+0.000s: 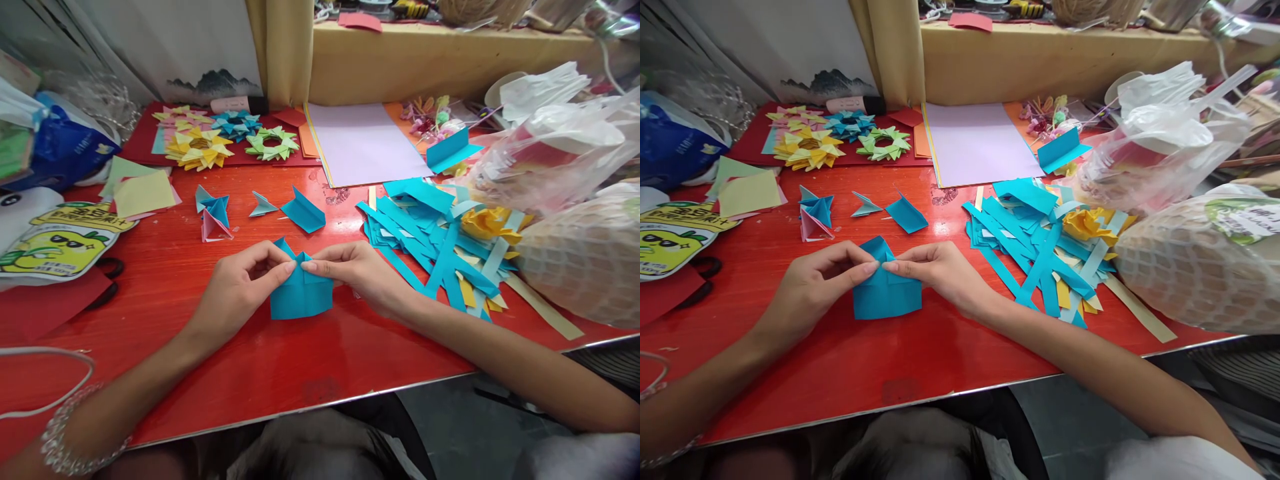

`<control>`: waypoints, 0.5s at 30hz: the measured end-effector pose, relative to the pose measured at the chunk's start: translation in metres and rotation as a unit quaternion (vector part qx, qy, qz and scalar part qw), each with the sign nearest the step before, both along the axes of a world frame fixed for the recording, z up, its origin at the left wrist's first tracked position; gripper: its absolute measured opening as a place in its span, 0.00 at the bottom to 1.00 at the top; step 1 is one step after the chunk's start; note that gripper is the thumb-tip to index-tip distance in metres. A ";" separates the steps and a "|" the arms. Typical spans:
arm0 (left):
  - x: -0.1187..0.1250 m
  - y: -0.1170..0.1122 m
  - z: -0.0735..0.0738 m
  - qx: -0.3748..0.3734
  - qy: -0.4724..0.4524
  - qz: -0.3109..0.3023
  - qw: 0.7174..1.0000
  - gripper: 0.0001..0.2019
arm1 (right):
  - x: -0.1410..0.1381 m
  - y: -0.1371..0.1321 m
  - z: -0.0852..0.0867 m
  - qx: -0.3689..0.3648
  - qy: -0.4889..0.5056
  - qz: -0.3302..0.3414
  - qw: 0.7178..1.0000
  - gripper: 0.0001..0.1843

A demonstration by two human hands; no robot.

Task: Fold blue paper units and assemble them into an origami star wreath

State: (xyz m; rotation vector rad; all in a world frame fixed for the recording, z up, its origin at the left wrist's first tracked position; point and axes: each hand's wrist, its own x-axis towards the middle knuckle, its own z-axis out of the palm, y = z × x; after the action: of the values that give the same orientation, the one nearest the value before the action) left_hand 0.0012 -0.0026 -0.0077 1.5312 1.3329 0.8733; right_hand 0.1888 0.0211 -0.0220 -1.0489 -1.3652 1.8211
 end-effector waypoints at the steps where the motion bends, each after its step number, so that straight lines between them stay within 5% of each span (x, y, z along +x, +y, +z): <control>1: 0.000 0.000 0.000 0.000 -0.001 0.000 1.000 0.09 | 0.000 -0.001 0.000 -0.002 -0.001 -0.003 1.000 0.12; 15: 0.003 0.002 0.001 0.041 0.078 -0.026 0.996 0.11 | 0.000 -0.003 -0.003 0.058 -0.082 0.004 0.995 0.16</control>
State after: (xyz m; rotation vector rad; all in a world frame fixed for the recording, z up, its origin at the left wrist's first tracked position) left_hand 0.0042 -0.0007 -0.0069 1.7194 1.3759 0.7976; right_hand 0.1883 0.0178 -0.0246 -1.1522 -1.5544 1.6688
